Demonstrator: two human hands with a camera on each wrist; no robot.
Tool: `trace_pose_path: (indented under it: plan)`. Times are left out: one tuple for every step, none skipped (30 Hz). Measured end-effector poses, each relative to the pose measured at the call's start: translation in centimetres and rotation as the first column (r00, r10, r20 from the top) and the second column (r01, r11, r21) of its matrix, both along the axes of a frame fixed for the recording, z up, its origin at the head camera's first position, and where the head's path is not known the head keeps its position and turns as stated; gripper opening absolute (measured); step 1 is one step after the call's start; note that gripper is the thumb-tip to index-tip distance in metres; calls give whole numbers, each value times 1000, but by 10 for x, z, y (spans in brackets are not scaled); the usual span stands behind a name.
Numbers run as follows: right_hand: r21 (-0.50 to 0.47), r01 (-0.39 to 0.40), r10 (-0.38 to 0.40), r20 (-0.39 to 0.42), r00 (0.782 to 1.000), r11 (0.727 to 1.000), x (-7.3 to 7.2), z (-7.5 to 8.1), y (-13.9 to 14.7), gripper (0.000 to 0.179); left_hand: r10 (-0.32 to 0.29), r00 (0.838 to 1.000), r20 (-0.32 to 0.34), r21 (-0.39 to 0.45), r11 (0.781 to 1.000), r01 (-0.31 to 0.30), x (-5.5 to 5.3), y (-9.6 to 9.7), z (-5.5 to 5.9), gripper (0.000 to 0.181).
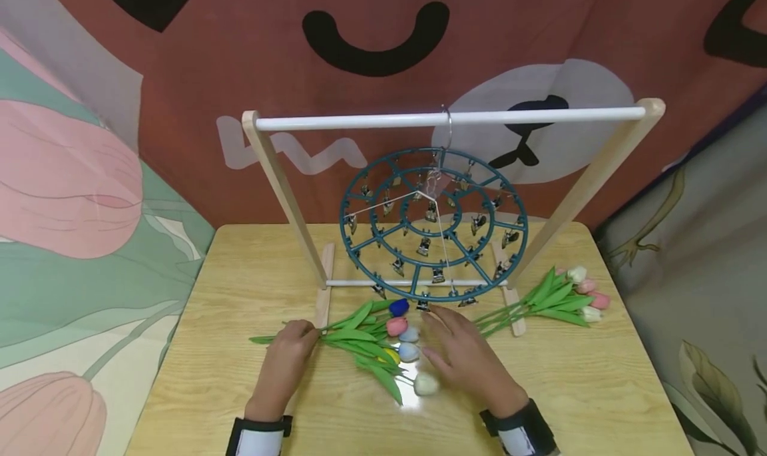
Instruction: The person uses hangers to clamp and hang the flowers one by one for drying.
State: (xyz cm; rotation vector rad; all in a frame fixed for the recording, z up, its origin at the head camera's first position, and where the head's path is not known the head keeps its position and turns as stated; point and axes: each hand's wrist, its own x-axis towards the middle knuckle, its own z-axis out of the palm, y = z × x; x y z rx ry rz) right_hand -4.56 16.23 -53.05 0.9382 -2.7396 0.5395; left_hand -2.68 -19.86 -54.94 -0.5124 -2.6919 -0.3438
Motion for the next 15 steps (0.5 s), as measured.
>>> trace_pose_path:
  plan:
    - [4,-10,10,7,1000,1000,1,2,-3,63,-6,1000,-12,4,1000,6,0,3,3,26]
    - [6,-20,20,5,1000,1000,2,5,-6,62,-12,1000,-22,4,1000,12,0,5,5,27]
    - [5,-31,31,4,1000,1000,2,7,-9,62,-18,999,-32,4,1000,18,-1,7,7,27]
    - [5,-45,45,7,999,999,3,8,-11,61,-23,999,-42,8,1000,24,-1,9,9,27]
    - [4,-59,59,15,998,998,3,10,-14,59,-29,998,-49,10,1000,29,-1,11,12,27]
    - [3,-74,74,26,997,997,3,11,-16,58,-33,998,-56,12,999,34,-1,13,14,27]
    - [4,-91,91,36,995,996,3,12,-18,57,-37,997,-64,16,999,38,-2,14,16,27]
    - [0,-106,105,50,993,994,4,14,-20,56,-41,997,-69,19,999,42,-2,16,18,26]
    - [0,-122,122,61,991,992,4,15,-21,54,-44,996,-75,24,999,46,-3,17,20,26]
    - [-2,-139,138,72,988,990,4,16,-22,51,-47,996,-80,28,998,49,-3,19,23,27]
    - [1,-151,150,76,986,989,3,16,-23,47,-46,995,-83,29,998,49,-4,20,25,27]
    - [7,-161,160,76,984,987,3,17,-24,43,-45,995,-90,31,998,48,-5,21,27,27]
    - [11,-169,168,73,983,985,3,17,-25,39,-44,994,-97,33,998,47,-5,22,29,27]
    - [10,-172,171,73,983,985,3,18,-26,34,-41,994,-104,35,998,45,-6,22,31,27]
    - [12,-171,170,67,983,985,2,18,-27,30,-39,993,-114,35,998,43,-7,23,33,26]
